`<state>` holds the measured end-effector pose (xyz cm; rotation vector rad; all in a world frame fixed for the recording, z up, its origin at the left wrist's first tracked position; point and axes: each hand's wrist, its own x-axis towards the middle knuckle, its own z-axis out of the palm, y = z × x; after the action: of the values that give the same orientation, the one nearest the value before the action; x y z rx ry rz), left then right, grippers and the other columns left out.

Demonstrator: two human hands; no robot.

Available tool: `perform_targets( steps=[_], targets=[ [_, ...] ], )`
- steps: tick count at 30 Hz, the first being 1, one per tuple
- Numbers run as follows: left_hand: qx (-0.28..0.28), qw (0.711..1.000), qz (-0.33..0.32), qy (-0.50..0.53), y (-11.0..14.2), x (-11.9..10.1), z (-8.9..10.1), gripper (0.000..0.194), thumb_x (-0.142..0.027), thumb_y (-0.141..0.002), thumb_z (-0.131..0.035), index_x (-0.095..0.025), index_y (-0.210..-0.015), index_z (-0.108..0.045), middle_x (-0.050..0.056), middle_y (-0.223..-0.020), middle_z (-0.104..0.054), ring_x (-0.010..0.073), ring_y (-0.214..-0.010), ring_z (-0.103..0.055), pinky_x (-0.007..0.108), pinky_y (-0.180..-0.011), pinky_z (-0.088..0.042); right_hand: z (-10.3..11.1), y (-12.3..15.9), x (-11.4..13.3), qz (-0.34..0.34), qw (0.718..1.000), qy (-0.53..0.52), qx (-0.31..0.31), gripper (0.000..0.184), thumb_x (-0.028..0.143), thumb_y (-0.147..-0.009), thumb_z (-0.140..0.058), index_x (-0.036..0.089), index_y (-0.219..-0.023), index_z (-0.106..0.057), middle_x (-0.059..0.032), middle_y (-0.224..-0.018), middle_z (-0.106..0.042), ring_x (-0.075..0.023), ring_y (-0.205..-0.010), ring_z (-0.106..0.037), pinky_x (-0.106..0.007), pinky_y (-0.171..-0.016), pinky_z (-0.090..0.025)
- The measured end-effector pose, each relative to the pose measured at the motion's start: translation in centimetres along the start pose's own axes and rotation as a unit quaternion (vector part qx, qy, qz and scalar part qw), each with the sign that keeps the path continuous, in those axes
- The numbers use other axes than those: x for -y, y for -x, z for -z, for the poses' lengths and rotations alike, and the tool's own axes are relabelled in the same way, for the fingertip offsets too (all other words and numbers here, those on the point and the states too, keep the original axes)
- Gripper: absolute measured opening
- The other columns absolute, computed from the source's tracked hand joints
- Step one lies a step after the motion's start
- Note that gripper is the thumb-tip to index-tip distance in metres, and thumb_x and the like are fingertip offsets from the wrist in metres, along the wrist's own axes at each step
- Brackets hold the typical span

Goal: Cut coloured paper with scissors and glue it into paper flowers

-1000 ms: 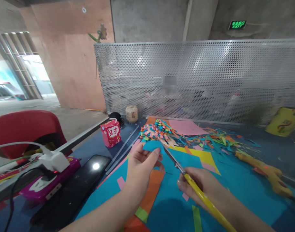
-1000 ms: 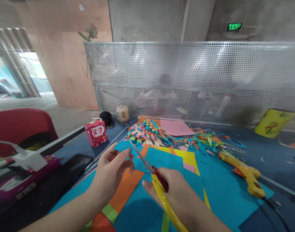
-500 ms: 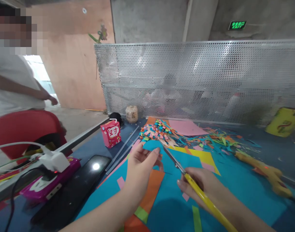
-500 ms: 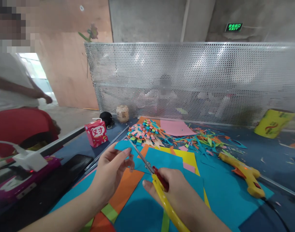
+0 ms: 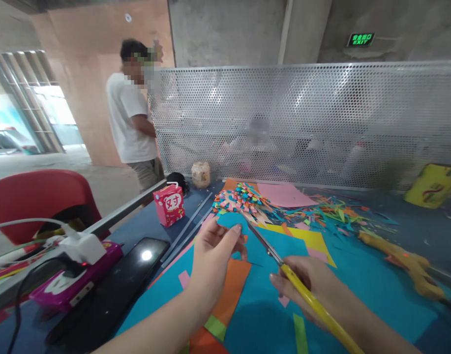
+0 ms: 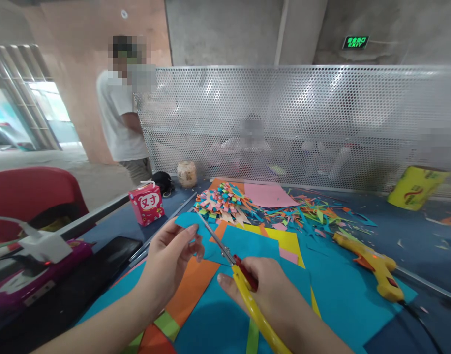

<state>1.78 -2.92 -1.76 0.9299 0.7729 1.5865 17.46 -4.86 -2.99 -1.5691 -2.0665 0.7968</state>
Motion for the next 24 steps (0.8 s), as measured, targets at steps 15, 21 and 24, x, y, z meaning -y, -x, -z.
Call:
perform_targets(
  steps=[15, 21, 24],
  targets=[
    [0.005, 0.999, -0.047, -0.016, -0.37, 0.40, 0.22, 0.021, -0.022, -0.067, -0.062, -0.016, -0.057, -0.045, -0.008, -0.046, -0.047, 0.0072, -0.037, -0.048, 0.020, -0.036, -0.039, -0.11, -0.15, -0.49, -0.002, 0.999, -0.041, 0.018, 0.032, 0.045, -0.073, -0.048, 0.018, -0.056, -0.040, 0.0055, -0.049, -0.035, -0.0078, -0.046, -0.030, -0.022, -0.042, -0.020],
    [0.006, 0.998, -0.060, -0.028, -0.47, 0.60, 0.40, 0.021, -0.022, -0.068, -0.061, -0.017, -0.058, -0.043, -0.008, -0.047, -0.047, 0.0070, -0.037, -0.048, 0.020, -0.035, -0.039, -0.04, -0.08, -0.64, 0.006, 0.998, -0.066, 0.016, 0.029, 0.043, -0.075, -0.047, 0.018, -0.062, -0.041, 0.0054, -0.055, -0.034, -0.0089, -0.051, -0.031, -0.022, -0.046, -0.024],
    [0.006, 0.997, -0.061, -0.037, -0.50, 0.65, 0.44, 0.022, -0.022, -0.068, -0.061, -0.017, -0.058, -0.043, -0.008, -0.047, -0.047, 0.0068, -0.037, -0.048, 0.020, -0.035, -0.039, -0.05, -0.02, -0.52, 0.001, 0.997, -0.072, 0.020, 0.029, 0.044, -0.074, -0.048, 0.018, -0.062, -0.043, 0.0049, -0.055, -0.036, -0.0096, -0.051, -0.034, -0.022, -0.046, -0.026]
  ],
)
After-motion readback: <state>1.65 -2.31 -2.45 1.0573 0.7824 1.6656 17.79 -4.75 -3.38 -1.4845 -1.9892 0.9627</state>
